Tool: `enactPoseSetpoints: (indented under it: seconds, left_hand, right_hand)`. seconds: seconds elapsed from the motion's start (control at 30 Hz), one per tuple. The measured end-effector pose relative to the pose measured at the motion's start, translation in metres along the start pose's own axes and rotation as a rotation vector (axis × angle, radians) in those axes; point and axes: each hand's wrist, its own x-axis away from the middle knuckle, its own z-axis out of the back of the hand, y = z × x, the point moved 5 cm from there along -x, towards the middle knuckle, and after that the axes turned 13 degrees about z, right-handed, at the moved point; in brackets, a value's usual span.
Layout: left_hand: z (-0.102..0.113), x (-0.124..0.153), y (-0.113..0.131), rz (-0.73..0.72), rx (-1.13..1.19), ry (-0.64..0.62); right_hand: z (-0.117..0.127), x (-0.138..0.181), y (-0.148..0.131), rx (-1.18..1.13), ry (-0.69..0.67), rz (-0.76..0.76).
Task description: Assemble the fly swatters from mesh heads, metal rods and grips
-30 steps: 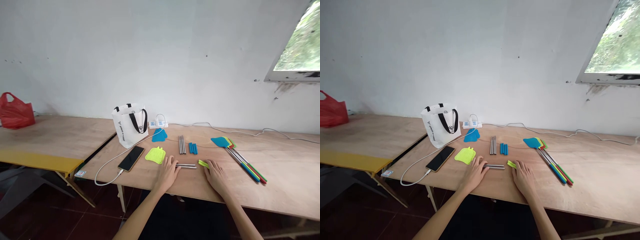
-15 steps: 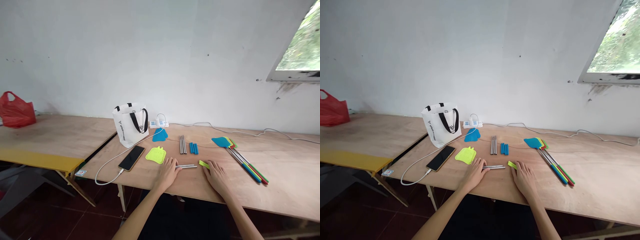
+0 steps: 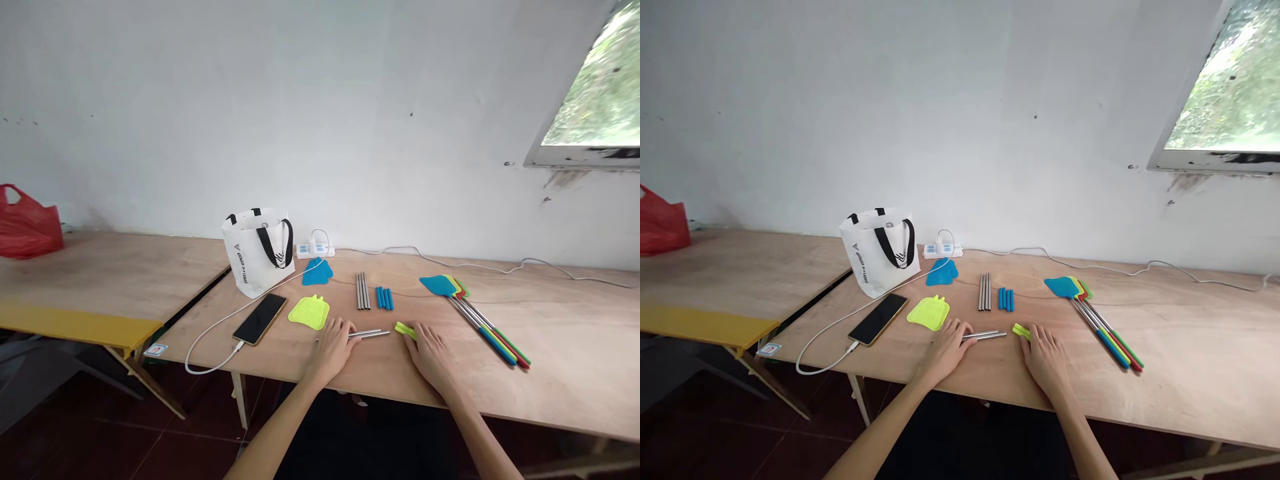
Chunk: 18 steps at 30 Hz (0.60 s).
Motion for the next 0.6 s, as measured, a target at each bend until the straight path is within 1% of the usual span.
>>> enactPoseSetpoints:
  seconds: [0.23,0.33,0.47,0.6]
  left_hand:
    - [0.002,0.001,0.004,-0.029,-0.019,-0.01]
    - [0.001,-0.001,0.003,-0.021,0.011,0.014]
    - [0.0,-0.002,0.001,-0.027,0.027,0.046]
    - [-0.001,-0.002,0.001,-0.048,0.055,0.033]
  right_hand:
    - [0.002,0.0,0.002,-0.102,0.028,-0.011]
    - [0.006,-0.001,0.003,-0.145,0.077,0.007]
    - [0.011,-0.004,0.004,-0.208,0.163,0.082]
    - [0.006,-0.006,-0.001,-0.277,0.121,0.197]
